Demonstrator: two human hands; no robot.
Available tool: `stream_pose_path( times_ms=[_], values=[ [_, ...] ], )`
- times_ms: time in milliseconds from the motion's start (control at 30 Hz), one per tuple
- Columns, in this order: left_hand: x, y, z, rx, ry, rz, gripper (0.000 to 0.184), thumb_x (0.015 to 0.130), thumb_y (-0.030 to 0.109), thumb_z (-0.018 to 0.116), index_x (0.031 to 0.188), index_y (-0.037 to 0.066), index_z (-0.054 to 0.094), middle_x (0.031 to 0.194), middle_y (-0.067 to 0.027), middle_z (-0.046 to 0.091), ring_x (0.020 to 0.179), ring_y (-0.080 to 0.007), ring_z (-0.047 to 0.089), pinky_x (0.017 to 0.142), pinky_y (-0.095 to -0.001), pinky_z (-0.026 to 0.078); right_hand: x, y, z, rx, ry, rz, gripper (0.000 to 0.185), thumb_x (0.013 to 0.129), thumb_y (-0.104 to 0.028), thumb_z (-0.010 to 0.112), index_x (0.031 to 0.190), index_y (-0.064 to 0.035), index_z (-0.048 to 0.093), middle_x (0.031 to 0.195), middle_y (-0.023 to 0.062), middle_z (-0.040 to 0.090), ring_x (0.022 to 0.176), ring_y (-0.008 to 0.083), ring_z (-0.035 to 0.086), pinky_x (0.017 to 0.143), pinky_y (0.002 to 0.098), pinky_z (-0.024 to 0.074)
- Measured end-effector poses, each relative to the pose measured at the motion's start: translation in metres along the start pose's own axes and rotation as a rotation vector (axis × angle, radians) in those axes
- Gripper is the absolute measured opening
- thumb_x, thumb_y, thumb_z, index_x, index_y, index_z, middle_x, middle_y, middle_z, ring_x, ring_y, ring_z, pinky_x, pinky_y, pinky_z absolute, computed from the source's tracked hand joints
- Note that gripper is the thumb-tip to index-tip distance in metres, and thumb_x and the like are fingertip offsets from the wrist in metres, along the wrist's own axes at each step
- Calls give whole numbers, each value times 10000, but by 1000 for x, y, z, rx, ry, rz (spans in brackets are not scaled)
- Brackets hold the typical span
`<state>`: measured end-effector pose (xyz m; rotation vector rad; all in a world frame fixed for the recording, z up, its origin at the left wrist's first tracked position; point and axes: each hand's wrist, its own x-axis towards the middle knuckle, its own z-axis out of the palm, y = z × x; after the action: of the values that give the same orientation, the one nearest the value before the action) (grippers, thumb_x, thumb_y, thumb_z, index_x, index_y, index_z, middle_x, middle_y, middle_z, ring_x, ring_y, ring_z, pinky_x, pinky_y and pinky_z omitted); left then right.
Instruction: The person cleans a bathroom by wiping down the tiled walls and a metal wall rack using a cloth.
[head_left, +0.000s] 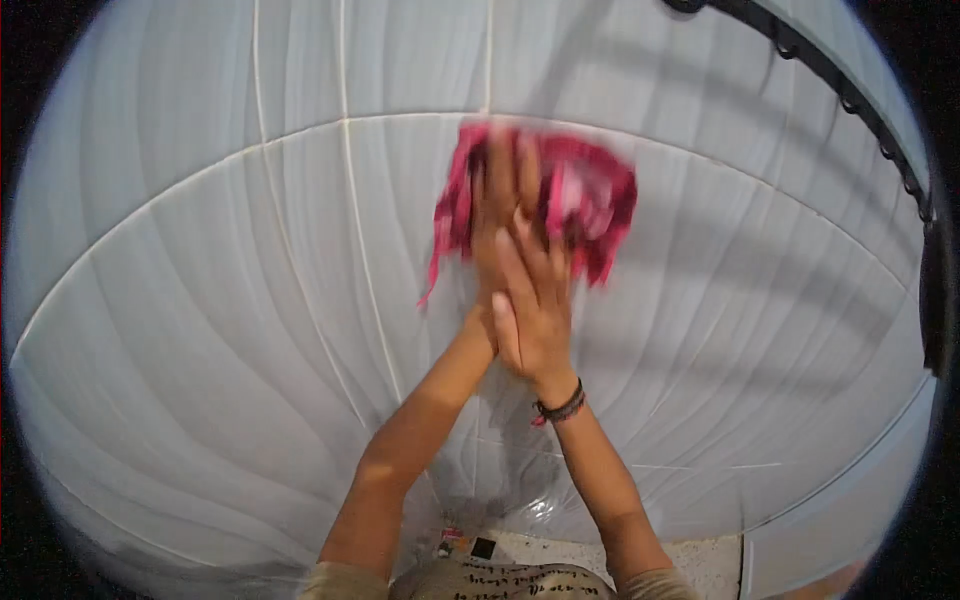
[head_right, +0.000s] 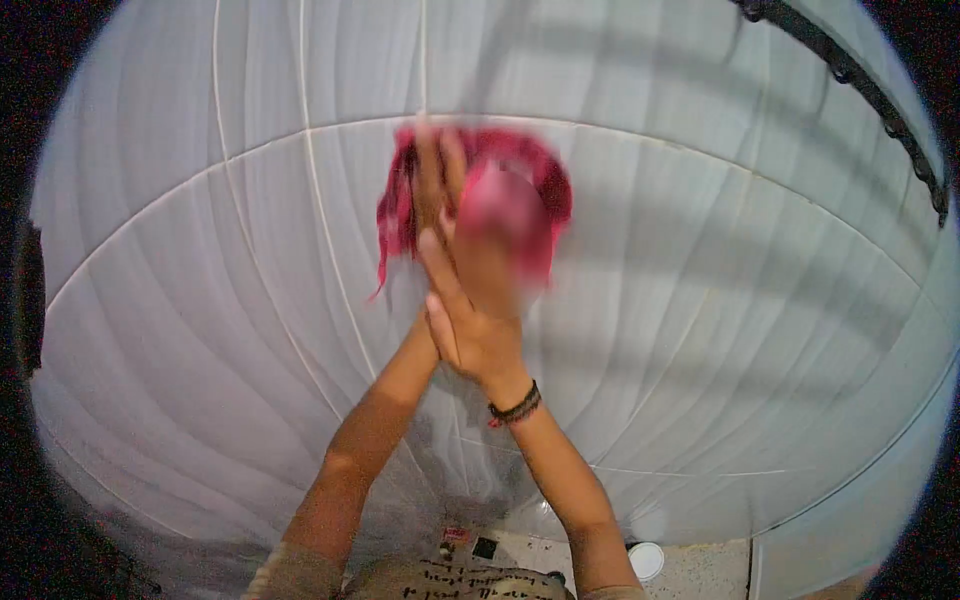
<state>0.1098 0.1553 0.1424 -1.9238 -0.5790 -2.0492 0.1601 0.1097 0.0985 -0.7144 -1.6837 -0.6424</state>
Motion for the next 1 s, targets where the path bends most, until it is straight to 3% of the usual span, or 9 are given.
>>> stream_pose_path(
  times_ms=[167,333,400,500,600,733,833,967,1000],
  values=[
    [-73,-13,-16,32,-206,-77,670,822,199,556,1370,44,203,1402,-220,152,1301,-376,149,1047,-449,191,-11,29,-18,-453,-107,101,591,776,-476,531,1307,-252,401,1390,116,285,1219,367,290,1004,528,194],
    [-104,-49,-54,394,-402,64,663,815,254,568,1379,159,233,1442,-138,117,1319,-352,126,1046,-523,142,-5,94,-99,-889,379,211,682,714,-512,586,1306,-240,386,1416,149,199,1238,494,181,960,674,94],
    [-116,-48,-41,362,-396,44,683,817,265,567,1385,148,208,1444,-145,100,1326,-347,103,1043,-545,119,18,131,-159,-1053,556,351,652,736,-304,598,1312,-112,360,1394,193,237,1294,430,117,1016,591,78],
    [-134,-42,-22,356,-338,-13,695,841,271,531,1397,128,138,1446,-155,74,1331,-347,63,1047,-547,69,70,161,-173,-757,196,412,463,761,-163,540,1192,-29,435,1248,202,413,1190,388,332,921,507,309],
    [-153,-55,-1,362,-302,-92,707,864,273,498,1402,113,68,1450,-159,27,1334,-349,29,1050,-542,38,68,138,-83,-884,372,-119,329,765,-114,534,1079,-15,525,1156,182,520,1126,351,446,865,471,409],
    [-169,-82,6,307,-326,-106,754,860,278,513,1399,93,19,1448,-171,-29,1331,-364,3,1051,-540,24,-43,105,-46,-236,1,165,351,832,-245,518,1117,-43,542,1229,169,483,1179,372,395,1039,441,214],
    [-185,-65,12,335,-335,-54,774,851,273,533,1398,84,20,1441,-190,-29,1326,-381,3,1053,-535,20,-86,166,-114,-651,635,236,488,821,-243,523,1258,-59,407,1337,113,378,1271,325,279,1057,466,158],
    [-186,-68,8,305,-355,-65,737,851,272,532,1394,67,76,1434,-214,-20,1320,-393,12,1051,-537,58,-58,194,-135,-580,192,514,560,850,-347,450,1324,-81,316,1368,156,305,1289,336,206,1050,481,107],
    [-184,-70,6,297,-351,-50,708,858,259,522,1392,64,98,1433,-216,-12,1321,-387,21,1054,-528,72,-27,174,-103,-598,256,336,594,826,-389,472,1326,-104,325,1375,176,280,1290,362,187,1047,508,96]
  ],
)
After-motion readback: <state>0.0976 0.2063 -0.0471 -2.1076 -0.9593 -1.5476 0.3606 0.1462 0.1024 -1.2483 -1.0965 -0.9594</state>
